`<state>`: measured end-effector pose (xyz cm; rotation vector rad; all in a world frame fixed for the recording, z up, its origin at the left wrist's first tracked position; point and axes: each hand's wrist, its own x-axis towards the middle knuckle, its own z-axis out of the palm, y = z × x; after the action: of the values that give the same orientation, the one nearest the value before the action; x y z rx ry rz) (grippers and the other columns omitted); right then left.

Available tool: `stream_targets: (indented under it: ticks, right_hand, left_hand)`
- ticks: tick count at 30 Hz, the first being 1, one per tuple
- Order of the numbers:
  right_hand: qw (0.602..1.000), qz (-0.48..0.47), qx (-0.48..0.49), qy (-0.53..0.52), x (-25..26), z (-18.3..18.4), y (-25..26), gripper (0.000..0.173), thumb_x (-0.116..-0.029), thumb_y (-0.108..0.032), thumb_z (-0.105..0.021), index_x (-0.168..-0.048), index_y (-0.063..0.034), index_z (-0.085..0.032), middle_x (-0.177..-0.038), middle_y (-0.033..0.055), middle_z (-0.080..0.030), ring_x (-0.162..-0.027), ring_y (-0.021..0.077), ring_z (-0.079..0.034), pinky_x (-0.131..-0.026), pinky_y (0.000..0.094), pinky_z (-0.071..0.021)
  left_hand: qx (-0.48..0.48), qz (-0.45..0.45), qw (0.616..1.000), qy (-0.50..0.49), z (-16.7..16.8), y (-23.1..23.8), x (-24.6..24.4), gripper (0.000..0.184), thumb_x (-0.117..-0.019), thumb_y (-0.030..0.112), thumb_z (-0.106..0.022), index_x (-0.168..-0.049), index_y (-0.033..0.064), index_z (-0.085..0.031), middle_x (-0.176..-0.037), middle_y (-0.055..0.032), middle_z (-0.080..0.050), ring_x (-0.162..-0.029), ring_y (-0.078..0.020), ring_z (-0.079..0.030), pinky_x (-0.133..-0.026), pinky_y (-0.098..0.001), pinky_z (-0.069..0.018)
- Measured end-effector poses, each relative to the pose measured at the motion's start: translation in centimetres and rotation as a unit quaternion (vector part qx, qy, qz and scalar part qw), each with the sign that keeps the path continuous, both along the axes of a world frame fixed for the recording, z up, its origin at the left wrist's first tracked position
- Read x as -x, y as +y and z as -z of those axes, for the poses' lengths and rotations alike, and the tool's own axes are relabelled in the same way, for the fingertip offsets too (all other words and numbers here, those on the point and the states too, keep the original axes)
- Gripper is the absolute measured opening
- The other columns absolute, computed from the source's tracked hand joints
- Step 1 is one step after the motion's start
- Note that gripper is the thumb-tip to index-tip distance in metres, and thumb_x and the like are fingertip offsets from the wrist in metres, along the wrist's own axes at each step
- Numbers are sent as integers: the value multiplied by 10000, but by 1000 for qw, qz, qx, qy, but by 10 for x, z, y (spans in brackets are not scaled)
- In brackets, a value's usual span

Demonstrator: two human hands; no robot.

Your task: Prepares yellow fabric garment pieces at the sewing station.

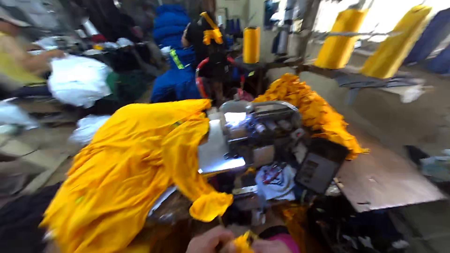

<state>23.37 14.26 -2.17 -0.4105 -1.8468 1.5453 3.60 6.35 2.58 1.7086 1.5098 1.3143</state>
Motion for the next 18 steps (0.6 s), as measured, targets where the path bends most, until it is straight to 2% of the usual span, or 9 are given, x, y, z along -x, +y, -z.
stream_targets:
  ticks: [1,3,7,9,12,13,16,18]
  right_hand:
    - [1000,11,-6,-5,2,-2,-2,362,-949,-291,-733,-962,71,-736,-935,104,-740,-904,65,-694,-859,260,-577]
    - [999,21,-24,-22,3,-5,0,270,-942,-218,-750,-908,50,-746,-916,102,-729,-895,82,-683,-834,252,-575]
    - [995,43,-51,-70,2,-9,1,218,-903,-196,-793,-853,12,-751,-939,94,-719,-920,82,-667,-814,232,-561]
    - [996,29,-35,-76,1,-10,3,260,-902,-245,-794,-897,9,-741,-1002,89,-720,-965,84,-672,-842,246,-571]
    - [998,-19,3,-56,1,-13,7,471,-959,-420,-694,-1136,16,-719,-1082,86,-732,-1006,100,-702,-888,301,-605]
    - [999,-29,4,-44,2,-12,8,482,-984,-428,-653,-1160,16,-717,-1061,82,-738,-981,90,-707,-873,295,-608]
    - [999,-14,-22,-22,3,-10,10,294,-984,-265,-696,-958,23,-752,-900,72,-725,-855,61,-675,-787,230,-578]
    - [1000,-11,-4,-15,3,-10,10,232,-945,-226,-747,-919,5,-757,-893,56,-726,-853,61,-680,-782,232,-586]
  left_hand:
    - [0,-20,999,-29,5,-3,2,198,-1019,131,-605,-1000,-46,-693,-855,-79,-703,-763,-37,-655,-711,-215,-568]
    - [10,-38,993,-108,11,-3,4,141,-1009,102,-612,-1009,-8,-702,-870,-6,-708,-774,9,-654,-708,-185,-569]
    - [3,-20,985,-170,22,-4,9,166,-1018,158,-621,-1011,22,-716,-896,19,-717,-777,10,-658,-701,-172,-569]
    - [-1,-7,986,-168,24,-4,9,181,-1020,179,-621,-1015,27,-719,-893,17,-720,-776,13,-658,-701,-170,-569]
    - [-15,27,988,-149,25,-1,10,213,-1029,203,-609,-1025,17,-713,-898,5,-723,-794,19,-655,-725,-159,-562]
    - [-20,34,990,-138,25,-1,10,225,-1033,209,-604,-1026,11,-711,-900,-4,-721,-800,18,-655,-734,-158,-562]
    - [-35,41,992,-115,25,1,12,253,-1040,231,-593,-1018,6,-707,-916,-21,-714,-816,13,-649,-748,-152,-553]
    - [-39,43,992,-110,26,1,12,261,-1041,244,-589,-1019,12,-706,-926,-21,-714,-828,10,-653,-760,-154,-554]
